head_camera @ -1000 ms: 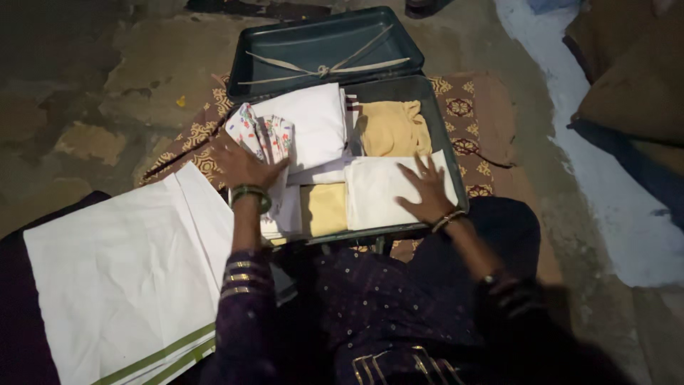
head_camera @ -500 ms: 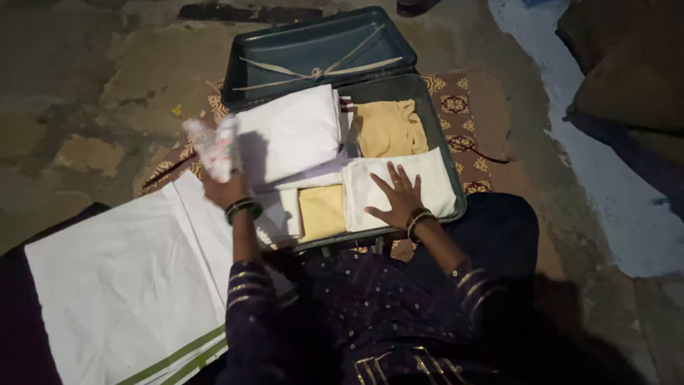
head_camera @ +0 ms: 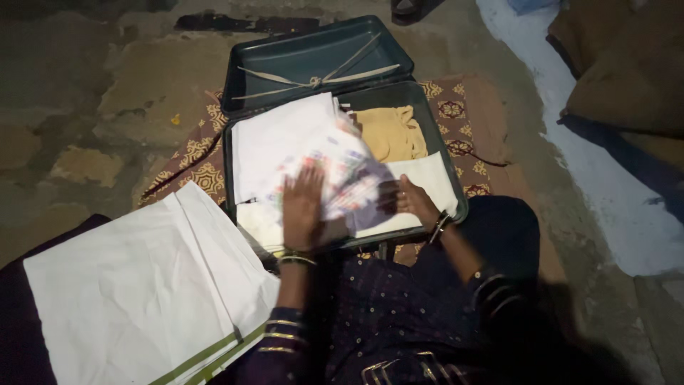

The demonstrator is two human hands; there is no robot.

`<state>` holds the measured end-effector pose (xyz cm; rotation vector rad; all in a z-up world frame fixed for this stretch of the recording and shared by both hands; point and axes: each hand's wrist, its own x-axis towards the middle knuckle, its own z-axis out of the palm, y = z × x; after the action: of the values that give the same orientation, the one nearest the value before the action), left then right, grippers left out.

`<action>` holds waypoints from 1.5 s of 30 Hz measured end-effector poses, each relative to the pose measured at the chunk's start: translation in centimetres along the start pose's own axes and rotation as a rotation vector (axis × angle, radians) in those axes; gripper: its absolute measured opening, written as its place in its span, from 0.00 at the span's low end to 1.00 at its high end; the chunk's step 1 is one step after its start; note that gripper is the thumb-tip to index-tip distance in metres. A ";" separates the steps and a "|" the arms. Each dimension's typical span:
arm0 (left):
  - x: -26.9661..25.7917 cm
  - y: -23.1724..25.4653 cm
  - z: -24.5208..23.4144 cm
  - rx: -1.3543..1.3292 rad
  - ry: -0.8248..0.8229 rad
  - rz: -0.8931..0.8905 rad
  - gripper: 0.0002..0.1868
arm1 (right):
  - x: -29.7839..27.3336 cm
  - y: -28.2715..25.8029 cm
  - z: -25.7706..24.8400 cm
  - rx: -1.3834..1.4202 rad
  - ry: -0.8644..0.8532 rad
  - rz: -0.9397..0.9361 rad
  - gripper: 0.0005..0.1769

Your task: The person folds and stacks various pieces of clothing into an open suitcase placed on the floor. They handle multiple garments, including patterned and plain fabrics, arranging them neatly within the suitcase.

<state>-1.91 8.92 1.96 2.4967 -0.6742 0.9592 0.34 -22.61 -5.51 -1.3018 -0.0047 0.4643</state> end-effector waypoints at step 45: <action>2.3 6.6 2.1 -0.412 -0.349 -0.068 0.42 | -4.5 -1.9 5.2 -0.550 0.293 -0.228 0.33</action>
<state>-3.04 1.81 3.31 2.3070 -0.7929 0.3150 -4.51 -19.71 -1.20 -1.8758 -0.0376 0.0675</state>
